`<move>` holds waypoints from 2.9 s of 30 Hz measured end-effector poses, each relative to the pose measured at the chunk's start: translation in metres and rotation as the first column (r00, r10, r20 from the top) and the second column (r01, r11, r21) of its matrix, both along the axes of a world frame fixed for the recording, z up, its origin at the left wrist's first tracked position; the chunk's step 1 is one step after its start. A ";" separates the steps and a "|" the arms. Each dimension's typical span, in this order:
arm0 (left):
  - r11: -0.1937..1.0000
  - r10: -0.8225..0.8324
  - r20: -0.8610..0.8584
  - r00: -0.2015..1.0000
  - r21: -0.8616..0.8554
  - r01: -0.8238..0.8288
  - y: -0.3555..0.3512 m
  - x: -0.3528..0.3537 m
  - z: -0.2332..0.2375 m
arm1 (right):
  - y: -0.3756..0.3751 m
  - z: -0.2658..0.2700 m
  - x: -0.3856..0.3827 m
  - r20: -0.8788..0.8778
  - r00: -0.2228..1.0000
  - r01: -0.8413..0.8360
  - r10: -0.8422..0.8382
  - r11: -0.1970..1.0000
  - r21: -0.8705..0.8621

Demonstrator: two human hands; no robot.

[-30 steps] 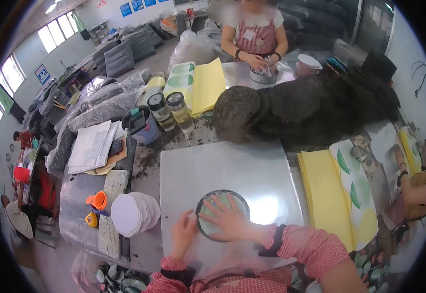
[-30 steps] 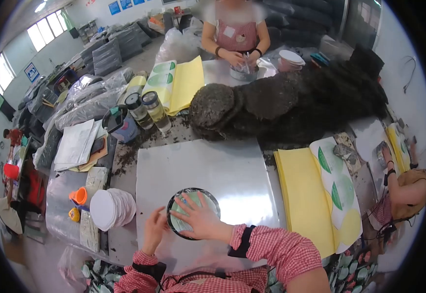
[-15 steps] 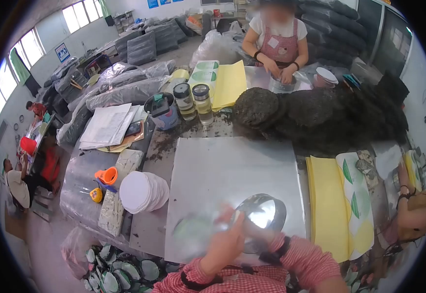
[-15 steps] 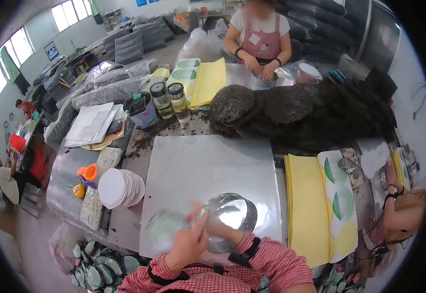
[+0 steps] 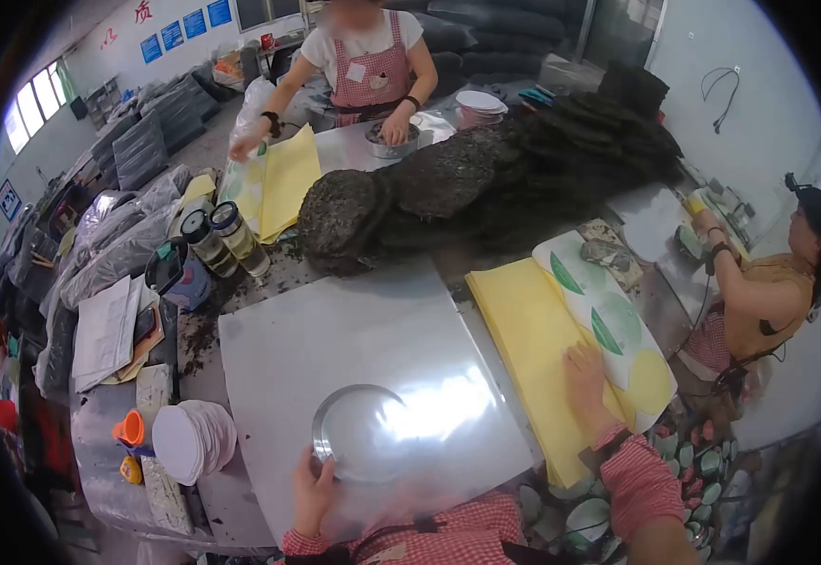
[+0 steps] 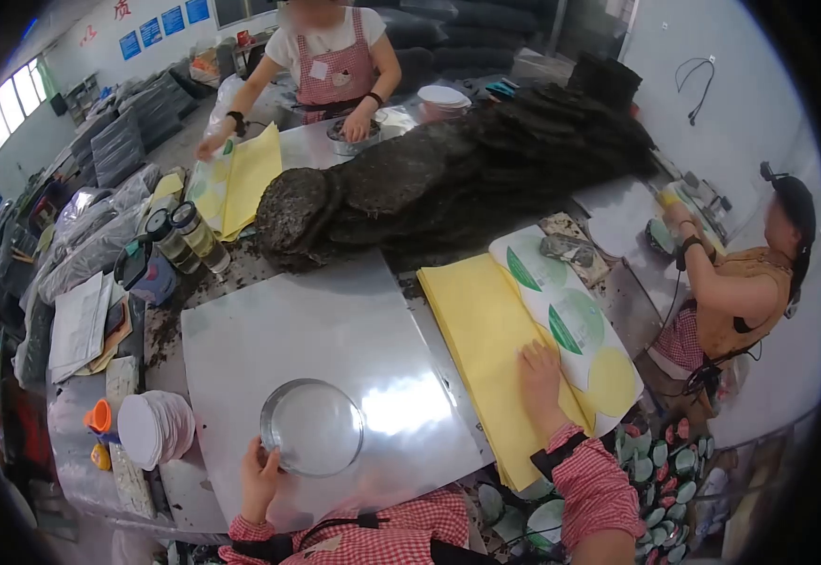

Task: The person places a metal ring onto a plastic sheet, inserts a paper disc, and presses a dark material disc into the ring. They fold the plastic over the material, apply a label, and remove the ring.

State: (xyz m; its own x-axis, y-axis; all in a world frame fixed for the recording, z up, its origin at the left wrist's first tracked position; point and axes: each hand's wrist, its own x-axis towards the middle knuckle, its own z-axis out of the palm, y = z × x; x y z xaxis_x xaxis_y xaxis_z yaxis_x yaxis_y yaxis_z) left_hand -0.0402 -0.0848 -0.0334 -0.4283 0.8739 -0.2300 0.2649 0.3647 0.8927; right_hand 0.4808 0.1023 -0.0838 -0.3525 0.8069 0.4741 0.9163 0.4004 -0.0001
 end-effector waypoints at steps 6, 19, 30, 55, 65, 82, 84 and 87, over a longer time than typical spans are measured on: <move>0.978 -0.007 -0.426 0.905 0.187 0.095 -0.058 -0.073 0.005 | -0.042 0.028 -0.045 0.033 0.994 0.109 -0.105 0.988 -0.110; 0.775 -0.589 -0.503 0.633 -0.129 0.618 -0.104 -0.114 0.017 | -0.076 0.063 -0.257 -0.704 0.655 -0.681 0.275 0.618 -0.392; 0.867 -0.446 -0.589 0.674 -0.098 0.489 -0.105 -0.096 0.003 | 0.032 0.038 -0.037 -0.655 0.317 -0.261 -0.686 0.600 -0.756; 0.756 -0.609 -0.464 0.643 -0.095 0.648 -0.116 -0.119 0.021 | -0.096 0.043 -0.250 -0.643 0.550 -0.811 0.533 0.524 -0.260; 0.724 -0.481 -0.708 0.517 0.012 0.690 -0.081 -0.093 0.087 | -0.095 0.045 -0.303 -0.660 0.721 -0.682 0.213 0.390 -0.619; 0.990 0.128 -0.937 0.326 0.142 0.018 -0.053 -0.192 0.051 | -0.009 0.125 -0.181 -0.170 0.713 -0.674 0.680 0.598 -0.434; 0.997 0.071 -0.934 0.350 0.067 -0.024 -0.050 -0.179 0.066 | 0.097 0.152 -0.238 -0.116 0.841 -0.526 0.528 0.849 0.051; 0.999 0.018 -0.941 0.339 0.005 -0.039 -0.055 -0.174 0.066 | 0.232 0.147 -0.256 0.066 0.947 -0.319 0.314 0.899 0.299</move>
State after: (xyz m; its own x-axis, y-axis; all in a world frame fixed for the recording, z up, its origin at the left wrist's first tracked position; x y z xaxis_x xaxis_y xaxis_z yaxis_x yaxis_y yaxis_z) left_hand -0.2139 -0.1401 0.0326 -0.3956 0.8575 0.3289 0.9145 0.4007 0.0554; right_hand 0.2245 0.3340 0.0628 -0.5746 0.4708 0.6694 0.7405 0.6475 0.1802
